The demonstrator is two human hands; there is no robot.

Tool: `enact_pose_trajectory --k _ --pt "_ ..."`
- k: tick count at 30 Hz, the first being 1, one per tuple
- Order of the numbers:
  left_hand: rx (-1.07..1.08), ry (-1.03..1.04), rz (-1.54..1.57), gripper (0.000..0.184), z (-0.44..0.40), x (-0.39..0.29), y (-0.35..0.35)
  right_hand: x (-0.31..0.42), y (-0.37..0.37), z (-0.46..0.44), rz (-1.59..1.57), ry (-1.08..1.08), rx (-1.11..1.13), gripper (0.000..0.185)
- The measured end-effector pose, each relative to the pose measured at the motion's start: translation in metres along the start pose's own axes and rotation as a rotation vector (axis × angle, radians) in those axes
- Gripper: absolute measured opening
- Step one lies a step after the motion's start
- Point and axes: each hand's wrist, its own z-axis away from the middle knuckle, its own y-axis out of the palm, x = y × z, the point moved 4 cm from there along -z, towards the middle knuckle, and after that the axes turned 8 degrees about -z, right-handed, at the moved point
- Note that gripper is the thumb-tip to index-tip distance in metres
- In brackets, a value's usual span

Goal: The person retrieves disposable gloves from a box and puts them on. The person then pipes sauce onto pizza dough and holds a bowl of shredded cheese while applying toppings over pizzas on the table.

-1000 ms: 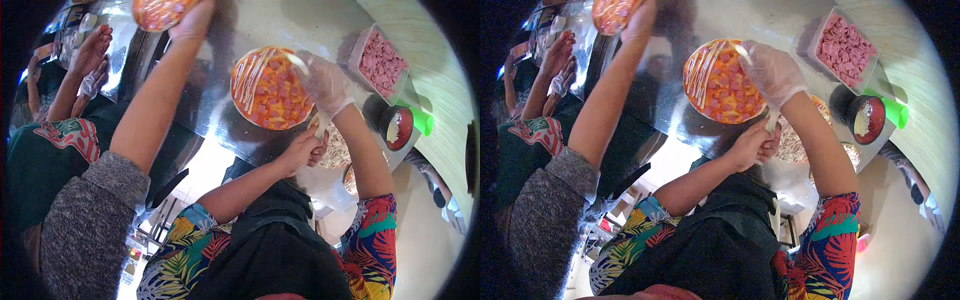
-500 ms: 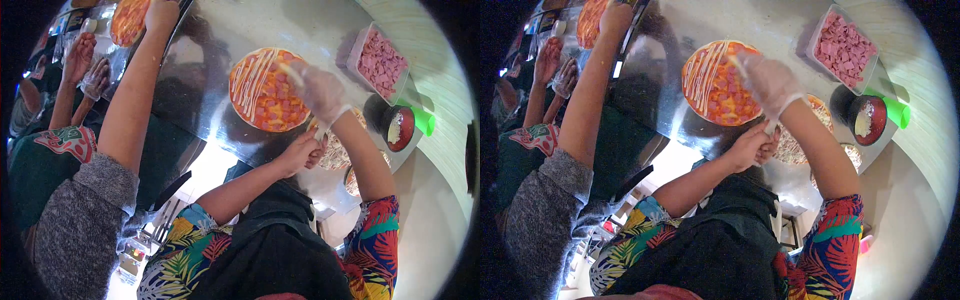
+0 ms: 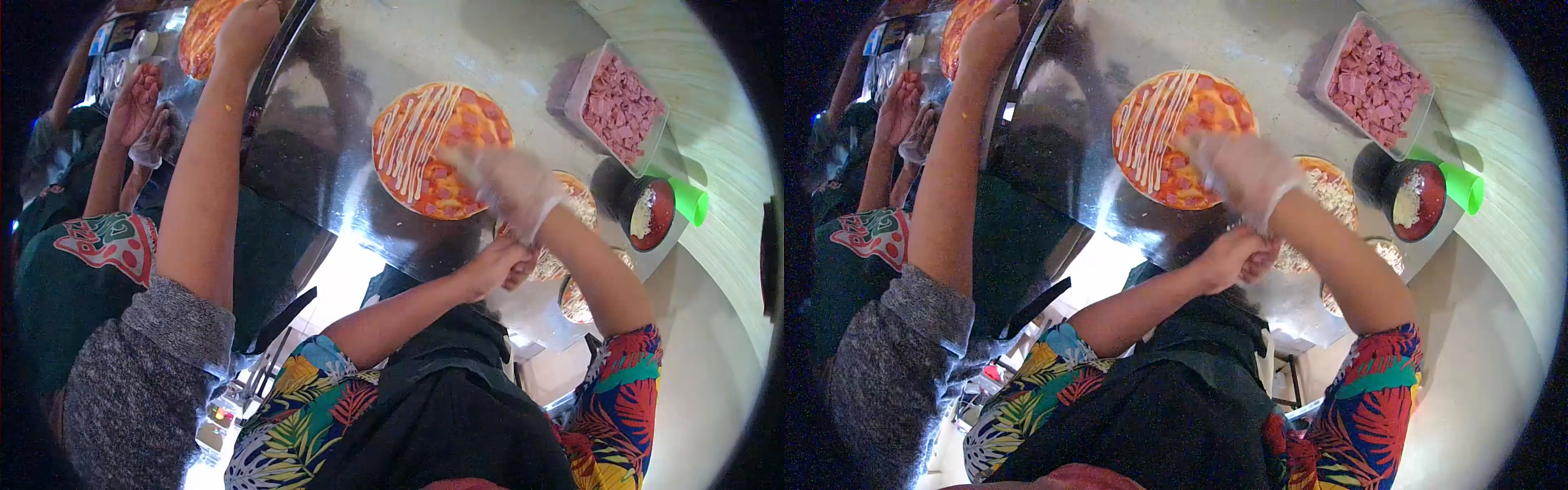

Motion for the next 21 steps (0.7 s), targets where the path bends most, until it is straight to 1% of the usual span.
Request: enact_pose_trajectory --k 1,3,4,5,6,7,8,9,10,11,12,13,15,17,18,19,21 --pt "0.0 0.001 -0.001 0.013 0.003 0.008 0.002 0.008 0.009 0.008 0.001 -0.001 -0.001 0.024" --pt "-0.07 -0.135 -0.097 0.022 0.01 0.026 0.004 0.02 0.035 0.025 0.106 0.001 0.318 0.028" --pt "-0.025 -0.186 -0.09 0.015 0.016 0.02 0.01 0.017 0.034 0.024 0.101 0.001 0.318 0.028" --pt "-0.029 -0.192 -0.085 0.015 0.016 0.019 0.012 0.009 0.022 0.018 -0.001 0.037 0.192 0.03" --pt "-0.06 -0.09 -0.05 0.01 0.013 0.014 0.012 0.002 0.008 0.011 -0.098 0.074 0.066 0.032" --pt "-0.088 0.014 -0.017 0.005 0.009 0.008 0.011 -0.001 -0.009 0.003 -0.099 0.075 0.066 0.032" --pt "-0.153 -0.013 -0.03 0.01 0.002 0.005 0.003 -0.006 -0.033 -0.005 -0.024 0.151 -0.001 0.026" --pt "-0.15 -0.01 -0.031 0.01 -0.002 -0.006 -0.001 -0.01 -0.047 -0.008 0.053 0.227 -0.069 0.019" --pt "-0.093 0.002 0.004 0.011 -0.002 -0.02 -0.002 -0.009 -0.048 -0.007 0.056 0.227 -0.069 0.019" --pt "-0.036 0.01 0.04 0.012 -0.002 -0.028 -0.001 -0.009 -0.044 -0.007 0.081 0.252 0.033 0.02" --pt "-0.017 0.085 0.089 0.012 0.003 -0.028 0.004 -0.008 -0.04 -0.006 0.106 0.273 0.133 0.021" --pt "-0.018 0.066 0.074 0.012 0.006 -0.02 0.005 -0.007 -0.025 0.002 0.106 0.27 0.132 0.021" --pt "-0.023 -0.058 -0.012 0.011 0.004 0.012 -0.001 0.005 0.023 0.024 -0.026 0.028 0.138 0.036" --pt "-0.01 -0.15 -0.038 0.01 0.009 0.024 0.005 0.008 0.033 0.032 -0.002 -0.014 0.175 0.034" --pt "-0.004 -0.158 -0.046 0.01 0.009 0.027 0.005 0.009 0.038 0.035 0.02 -0.058 0.219 0.033" --pt "-0.011 -0.127 -0.05 0.01 0.008 0.025 0.008 0.013 0.021 0.028 0.017 -0.058 0.22 0.033" --pt "-0.054 -0.015 -0.061 0.009 -0.005 0.016 0.005 0.003 -0.032 0.003 0.021 0.317 0.208 0.032"
